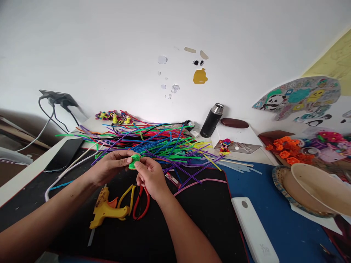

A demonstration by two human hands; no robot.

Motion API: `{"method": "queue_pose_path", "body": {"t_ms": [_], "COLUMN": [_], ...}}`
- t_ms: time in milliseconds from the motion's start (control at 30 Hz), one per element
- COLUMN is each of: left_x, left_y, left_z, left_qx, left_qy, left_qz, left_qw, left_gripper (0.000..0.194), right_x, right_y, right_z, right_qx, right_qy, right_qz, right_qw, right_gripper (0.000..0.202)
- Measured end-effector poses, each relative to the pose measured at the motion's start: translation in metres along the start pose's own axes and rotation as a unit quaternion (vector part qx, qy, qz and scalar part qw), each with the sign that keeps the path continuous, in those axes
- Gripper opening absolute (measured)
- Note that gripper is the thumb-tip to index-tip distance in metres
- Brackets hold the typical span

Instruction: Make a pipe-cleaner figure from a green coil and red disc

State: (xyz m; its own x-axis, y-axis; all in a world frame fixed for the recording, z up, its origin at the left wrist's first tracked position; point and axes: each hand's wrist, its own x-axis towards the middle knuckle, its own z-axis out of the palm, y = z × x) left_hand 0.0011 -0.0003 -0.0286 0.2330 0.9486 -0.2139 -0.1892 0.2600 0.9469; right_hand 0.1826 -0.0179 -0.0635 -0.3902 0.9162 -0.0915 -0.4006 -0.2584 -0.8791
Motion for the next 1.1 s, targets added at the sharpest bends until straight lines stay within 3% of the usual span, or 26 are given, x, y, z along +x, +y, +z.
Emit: {"method": "queue_pose_path", "body": {"t_ms": [167,533,767,1100], "left_x": [-0.002,-0.016,-0.011,-0.011], "left_y": [-0.003,0.003,-0.002,-0.005], "left_z": [-0.001,-0.001,-0.003,0.001], "left_qx": [0.003,0.120,0.100,0.073], "left_qy": [-0.004,-0.052,-0.018,-0.023], "left_qz": [-0.004,0.064,0.060,0.046], "left_qw": [1.000,0.989,0.993,0.996], "left_gripper": [0.047,0.036,0.039,0.036], "right_x": [0.001,0.000,0.001,0.002], "right_y": [-0.001,0.002,0.004,0.005], "right_z": [0.001,0.001,-0.003,-0.004], "right_qx": [-0.021,-0.025,0.003,0.000], "right_qy": [0.012,0.004,-0.012,0.000], "right_qz": [-0.018,-0.038,-0.014,-0.012], "right_qw": [1.000,0.999,1.000,1.000], "right_gripper": [0.037,0.039,0.041,0.041]}}
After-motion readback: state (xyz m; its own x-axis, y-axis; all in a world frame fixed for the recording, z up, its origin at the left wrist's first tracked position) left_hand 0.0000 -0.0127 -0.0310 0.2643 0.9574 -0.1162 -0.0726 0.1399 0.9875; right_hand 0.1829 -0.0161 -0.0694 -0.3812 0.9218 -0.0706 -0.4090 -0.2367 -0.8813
